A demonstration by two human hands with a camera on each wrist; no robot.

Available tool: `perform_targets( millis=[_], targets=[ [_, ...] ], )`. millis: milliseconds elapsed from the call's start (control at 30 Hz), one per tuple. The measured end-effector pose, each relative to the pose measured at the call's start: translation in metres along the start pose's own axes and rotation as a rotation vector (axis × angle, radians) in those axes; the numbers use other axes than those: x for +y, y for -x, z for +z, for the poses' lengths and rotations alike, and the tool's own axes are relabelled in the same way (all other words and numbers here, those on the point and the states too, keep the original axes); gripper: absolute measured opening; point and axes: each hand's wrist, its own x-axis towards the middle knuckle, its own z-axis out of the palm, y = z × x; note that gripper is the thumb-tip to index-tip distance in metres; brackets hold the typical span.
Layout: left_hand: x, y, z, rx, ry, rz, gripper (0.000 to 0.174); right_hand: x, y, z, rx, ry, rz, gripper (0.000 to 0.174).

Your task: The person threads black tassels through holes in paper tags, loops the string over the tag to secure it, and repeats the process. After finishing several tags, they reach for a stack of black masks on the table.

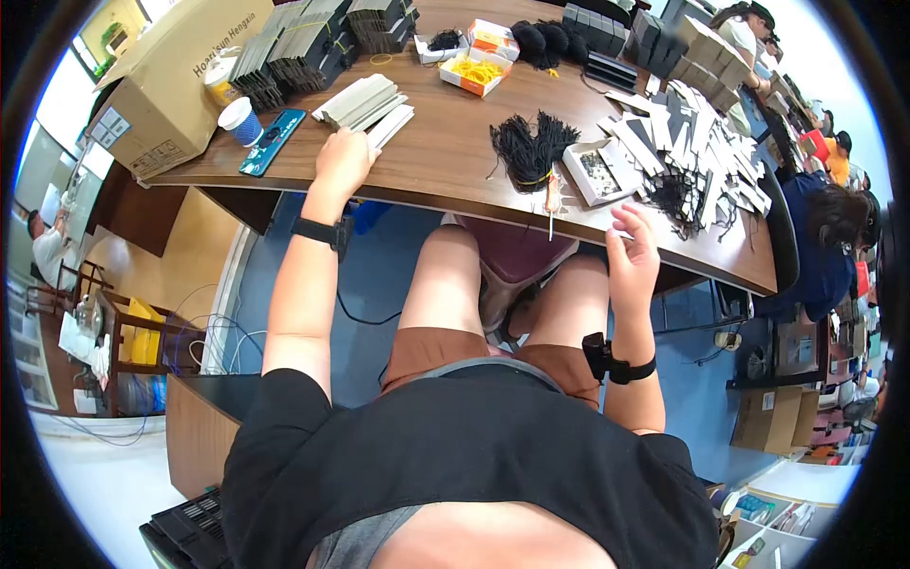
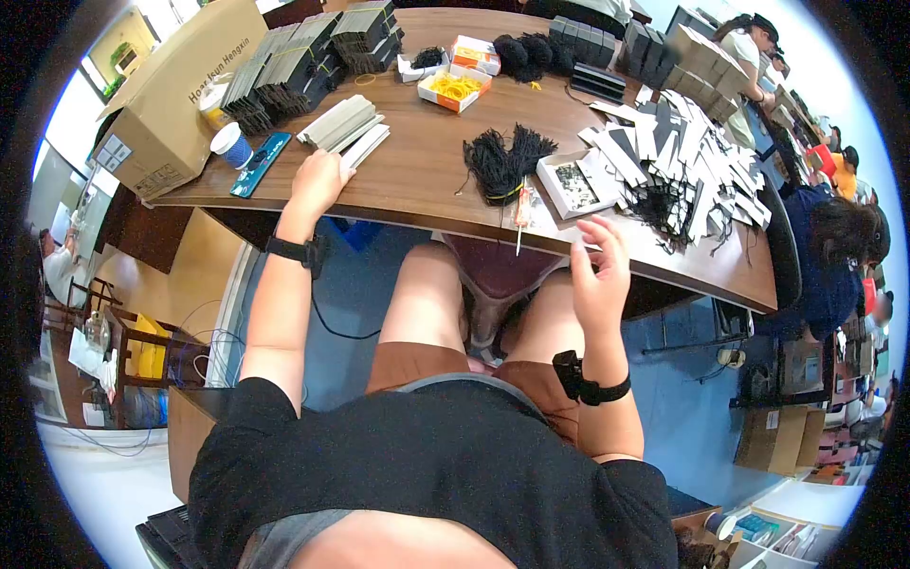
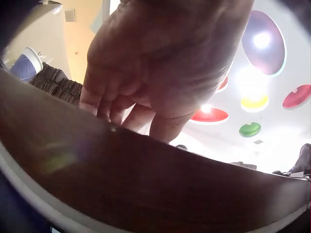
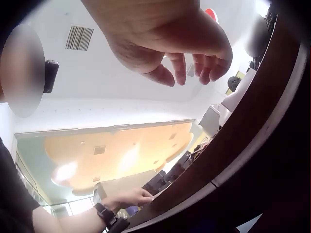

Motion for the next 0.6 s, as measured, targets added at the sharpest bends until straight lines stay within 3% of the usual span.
perform_targets(
  millis=[67,167,367,500,600],
  targets=[
    [0.002,-0.003,-0.008,-0.089,-0.017,0.030,0.025,-0.010,0.008,0.000,-0.023,0.050,0.002,0.024],
    [0.005,-0.002,-0.004,-0.070,-0.081,0.068,0.027,-0.012,0.010,-0.007,-0.024,0.118,-0.026,0.022],
    [0.000,-0.004,0.012,0.018,-0.127,0.070,0.027,-0.008,0.008,-0.017,-0.026,0.202,0.007,0.020],
    [0.007,-0.002,0.018,0.180,-0.191,0.027,0.023,0.000,-0.009,-0.034,-0.027,0.319,-0.017,0.019],
    [0.009,-0.003,0.019,0.139,-0.171,-0.030,0.027,-0.026,-0.044,-0.059,-0.245,0.330,0.025,0.021]
  ],
)
